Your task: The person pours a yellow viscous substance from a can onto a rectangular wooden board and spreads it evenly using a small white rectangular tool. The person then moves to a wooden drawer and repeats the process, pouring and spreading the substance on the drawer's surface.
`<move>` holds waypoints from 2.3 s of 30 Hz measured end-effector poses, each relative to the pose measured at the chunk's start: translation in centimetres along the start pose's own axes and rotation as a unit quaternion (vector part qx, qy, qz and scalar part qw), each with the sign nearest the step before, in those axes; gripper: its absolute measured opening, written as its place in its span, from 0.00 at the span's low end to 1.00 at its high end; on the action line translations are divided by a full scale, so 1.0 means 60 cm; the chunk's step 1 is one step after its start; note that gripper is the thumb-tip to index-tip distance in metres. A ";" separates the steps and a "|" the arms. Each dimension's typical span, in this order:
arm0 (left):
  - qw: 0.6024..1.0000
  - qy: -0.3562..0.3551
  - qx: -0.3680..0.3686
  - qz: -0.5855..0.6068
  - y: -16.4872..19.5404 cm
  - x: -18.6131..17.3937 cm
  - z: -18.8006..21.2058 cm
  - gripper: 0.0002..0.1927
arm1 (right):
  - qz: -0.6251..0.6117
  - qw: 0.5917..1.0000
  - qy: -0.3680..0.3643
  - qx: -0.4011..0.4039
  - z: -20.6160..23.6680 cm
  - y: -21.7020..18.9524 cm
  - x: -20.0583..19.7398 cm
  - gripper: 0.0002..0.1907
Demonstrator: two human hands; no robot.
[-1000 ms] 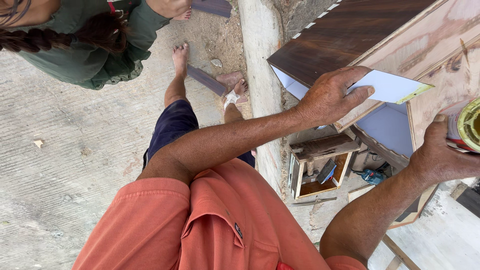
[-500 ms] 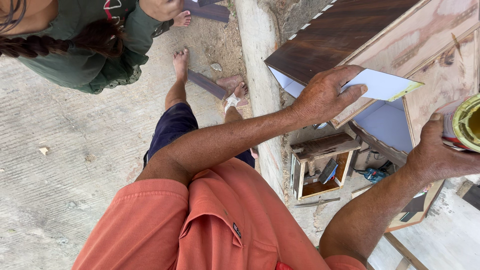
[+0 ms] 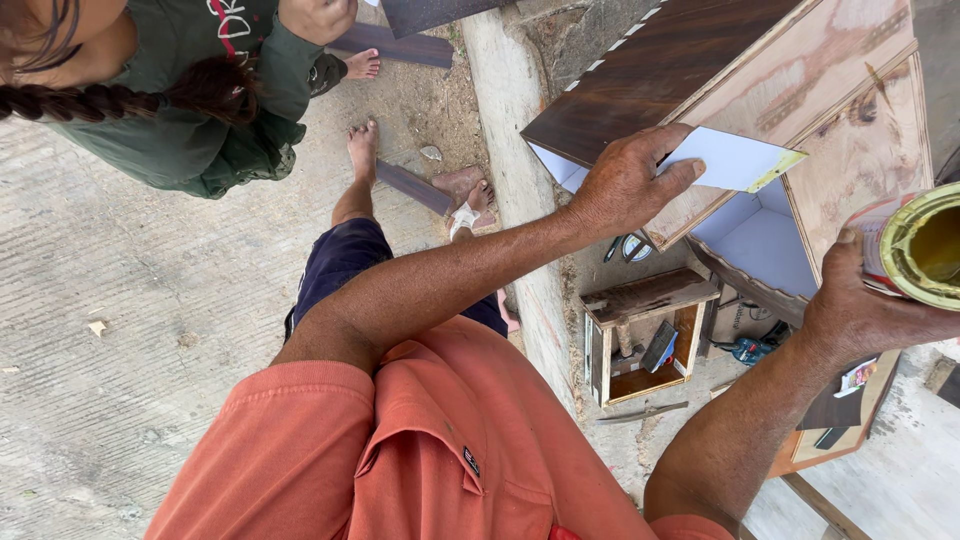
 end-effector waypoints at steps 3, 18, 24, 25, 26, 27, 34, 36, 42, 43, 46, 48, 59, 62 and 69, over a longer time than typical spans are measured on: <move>1.000 0.004 0.003 -0.003 -0.002 -0.001 0.000 0.17 | 0.166 0.984 0.065 -0.030 0.005 0.004 -0.002 0.61; 0.999 -0.005 -0.034 0.023 -0.014 0.003 0.003 0.17 | -0.053 0.998 -0.003 -0.028 -0.007 -0.096 -0.002 0.58; 0.996 0.051 0.001 0.078 -0.011 -0.022 -0.008 0.10 | 0.078 0.979 0.009 0.190 -0.007 -0.163 0.009 0.63; 0.986 0.048 -0.045 0.153 -0.004 -0.029 -0.011 0.10 | -0.045 0.996 0.023 0.079 -0.016 -0.184 0.000 0.64; 0.989 0.046 -0.102 0.094 0.004 -0.041 -0.013 0.07 | -0.090 0.993 -0.011 0.075 -0.024 -0.200 -0.003 0.62; 0.994 0.042 -0.075 0.064 0.019 -0.052 -0.020 0.07 | -0.074 0.996 -0.010 0.052 -0.037 -0.216 -0.008 0.63; 0.989 0.041 0.143 0.011 0.079 -0.110 -0.080 0.09 | 0.036 0.991 -0.061 -0.110 -0.112 -0.289 -0.022 0.62; 0.986 0.034 0.164 0.003 0.077 -0.109 -0.086 0.09 | 0.054 0.986 -0.089 -0.134 -0.121 -0.282 -0.019 0.62; 0.978 0.008 0.205 -0.035 0.065 -0.118 -0.090 0.11 | 0.090 0.968 -0.115 -0.202 -0.139 -0.267 0.023 0.59; 0.977 0.001 0.208 -0.051 0.063 -0.119 -0.091 0.11 | 0.093 0.967 -0.116 -0.205 -0.141 -0.267 0.027 0.59; 0.980 0.006 0.189 -0.063 0.051 -0.117 -0.093 0.09 | 0.097 0.967 -0.131 -0.197 -0.146 -0.275 0.028 0.57; 0.993 0.015 0.114 -0.003 0.038 -0.107 -0.094 0.05 | 0.094 0.967 -0.158 -0.174 -0.150 -0.284 0.020 0.56; 0.993 0.023 0.096 -0.060 0.043 -0.099 -0.104 0.12 | 0.140 0.965 -0.141 -0.172 -0.143 -0.297 0.044 0.43; 0.993 0.012 0.092 -0.073 0.047 -0.101 -0.106 0.14 | 0.163 0.959 -0.145 -0.182 -0.136 -0.270 0.044 0.45; 0.995 0.008 0.078 -0.065 0.043 -0.103 -0.105 0.15 | 0.191 0.952 -0.150 -0.187 -0.132 -0.259 0.043 0.50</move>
Point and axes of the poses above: each hand's wrist, its own z-axis away from the middle knuckle, its own x-axis out of the palm, y = z × x, the point moved 2 cm from there along -z, towards the middle knuckle, and after that the axes turned 13 degrees about x, right-handed, at the moved point
